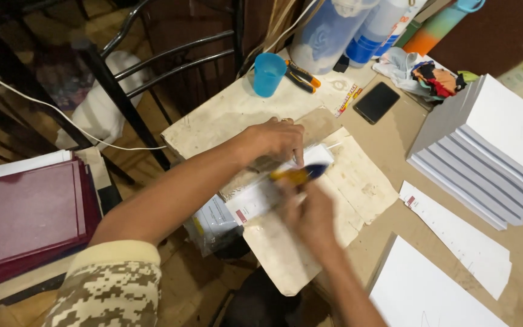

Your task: Applying glue to labels and attaching them to paper covers for binding.

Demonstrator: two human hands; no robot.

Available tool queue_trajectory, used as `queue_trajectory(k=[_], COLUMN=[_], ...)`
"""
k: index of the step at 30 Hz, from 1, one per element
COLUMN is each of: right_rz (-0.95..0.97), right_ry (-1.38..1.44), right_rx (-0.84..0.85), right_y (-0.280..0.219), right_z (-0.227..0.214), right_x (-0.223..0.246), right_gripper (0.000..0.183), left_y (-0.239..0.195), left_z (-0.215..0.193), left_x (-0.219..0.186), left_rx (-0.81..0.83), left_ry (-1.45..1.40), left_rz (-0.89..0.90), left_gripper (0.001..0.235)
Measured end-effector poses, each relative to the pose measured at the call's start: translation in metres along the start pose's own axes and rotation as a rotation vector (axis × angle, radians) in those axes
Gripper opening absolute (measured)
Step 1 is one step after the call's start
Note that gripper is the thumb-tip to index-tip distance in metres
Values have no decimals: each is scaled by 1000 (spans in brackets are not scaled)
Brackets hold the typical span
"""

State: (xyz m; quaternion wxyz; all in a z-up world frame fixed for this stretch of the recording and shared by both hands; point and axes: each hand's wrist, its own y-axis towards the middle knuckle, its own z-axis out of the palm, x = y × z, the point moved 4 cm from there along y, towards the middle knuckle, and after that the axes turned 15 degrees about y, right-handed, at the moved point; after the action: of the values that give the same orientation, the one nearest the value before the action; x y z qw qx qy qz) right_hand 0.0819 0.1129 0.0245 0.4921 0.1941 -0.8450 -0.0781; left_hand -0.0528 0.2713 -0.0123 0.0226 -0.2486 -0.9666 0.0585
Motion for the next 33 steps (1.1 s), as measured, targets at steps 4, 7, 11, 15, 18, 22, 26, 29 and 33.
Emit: queue_trajectory(k=[4,7,11,15,18,22,26,29,33], right_rz=[-208,-197,-209,-317,80,30,-170,-282,384], right_ry=[-279,-256,-78,-179,33,-274,-170,9,169], right_rx=[-49,135,385,702,126,3,293,455,292], right_y=[30,4,-50,-106,-23,13,-33,-71,-55], right_z=[0,40,87,112,10,28,81,86,71], right_x=[-19,-9,4,-26,23,-28,10,43,-34], right_gripper=[25,20,15,41,33,29,41,16,11], left_y=[-16,-7,-15,-30,-33,-19,-3,-19,-16], left_z=[-31,-20,-34,-43,-43,-37,-12,-39,-24], left_x=[-3,-5,-11,-16,-14,-10,-1,-13,-7], left_rx=[36,110,138,225,249,214,151,180,199], left_ry=[-20,-16,13,-11,-38,-99,-33,-43,-39], left_rz=[-47,54,42,39,15,28,73,64,42], left_gripper=[38,40,48,47,61,19,42,44,61])
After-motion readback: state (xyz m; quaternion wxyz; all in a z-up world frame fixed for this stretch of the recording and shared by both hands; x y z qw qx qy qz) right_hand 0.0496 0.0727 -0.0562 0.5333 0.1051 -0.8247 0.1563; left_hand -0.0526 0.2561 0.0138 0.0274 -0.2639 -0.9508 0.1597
